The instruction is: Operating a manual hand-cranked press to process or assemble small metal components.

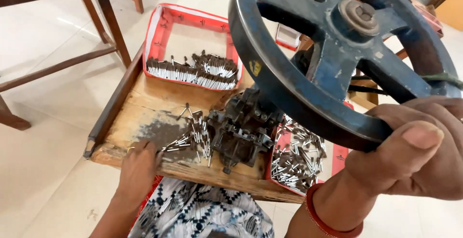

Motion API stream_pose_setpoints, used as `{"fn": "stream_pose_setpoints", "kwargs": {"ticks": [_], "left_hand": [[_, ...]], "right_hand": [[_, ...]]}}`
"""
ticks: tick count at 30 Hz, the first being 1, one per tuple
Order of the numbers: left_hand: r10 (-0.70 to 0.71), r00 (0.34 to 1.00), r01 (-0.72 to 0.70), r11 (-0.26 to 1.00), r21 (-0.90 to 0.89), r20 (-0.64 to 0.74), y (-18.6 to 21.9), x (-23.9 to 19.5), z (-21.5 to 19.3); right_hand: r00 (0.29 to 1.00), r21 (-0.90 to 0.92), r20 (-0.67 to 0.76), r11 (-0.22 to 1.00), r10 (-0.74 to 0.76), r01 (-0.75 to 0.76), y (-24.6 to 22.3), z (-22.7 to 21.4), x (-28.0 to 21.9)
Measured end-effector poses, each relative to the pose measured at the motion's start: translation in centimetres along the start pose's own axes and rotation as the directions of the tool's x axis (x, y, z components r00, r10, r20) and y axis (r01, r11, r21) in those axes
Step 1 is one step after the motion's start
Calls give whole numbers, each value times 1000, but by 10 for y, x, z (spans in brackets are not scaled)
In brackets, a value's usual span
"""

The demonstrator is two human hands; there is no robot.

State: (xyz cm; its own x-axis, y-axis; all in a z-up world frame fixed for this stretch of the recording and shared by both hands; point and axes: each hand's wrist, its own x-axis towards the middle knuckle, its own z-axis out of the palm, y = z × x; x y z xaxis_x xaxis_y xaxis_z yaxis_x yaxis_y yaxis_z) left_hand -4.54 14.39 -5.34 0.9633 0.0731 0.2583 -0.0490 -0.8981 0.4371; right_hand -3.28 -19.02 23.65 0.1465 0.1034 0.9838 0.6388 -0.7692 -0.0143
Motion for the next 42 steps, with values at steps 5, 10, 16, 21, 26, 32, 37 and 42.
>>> {"fn": "stream_pose_setpoints", "kwargs": {"ticks": [5, 10, 16, 21, 26, 32, 37, 42], "left_hand": [[-165, 944, 158, 986, 49, 285, 34, 8, -22], [117, 979, -187, 837, -514, -166, 118, 27, 2], [291, 925, -372, 826, -424, -244, 164, 56, 47], [291, 924, -375, 812, -447, -246, 173, 59, 47], [363, 898, -433, 828, -357, -250, 156, 55, 37], [418, 905, -426, 889, -169, -82, 145, 50, 49], [433, 889, -454, 872, -180, -146, 140, 52, 45], [418, 891, -452, 859, -243, -178, 140, 48, 41]], "right_hand": [[1000, -27, -2, 999, -17, 17, -8, 6, 3], [993, -30, -120, 999, 14, -18, -19, 10, 14], [997, -47, -66, 998, 47, -50, -23, 7, 21], [996, -49, -59, 996, 66, -69, -21, 6, 19], [998, -67, -46, 997, 46, -49, -20, 6, 19], [997, -67, -71, 997, 39, -44, -20, 7, 22], [997, -66, -60, 997, 42, -46, -24, 8, 22], [995, -70, -79, 996, 58, -63, -24, 8, 20]]}}
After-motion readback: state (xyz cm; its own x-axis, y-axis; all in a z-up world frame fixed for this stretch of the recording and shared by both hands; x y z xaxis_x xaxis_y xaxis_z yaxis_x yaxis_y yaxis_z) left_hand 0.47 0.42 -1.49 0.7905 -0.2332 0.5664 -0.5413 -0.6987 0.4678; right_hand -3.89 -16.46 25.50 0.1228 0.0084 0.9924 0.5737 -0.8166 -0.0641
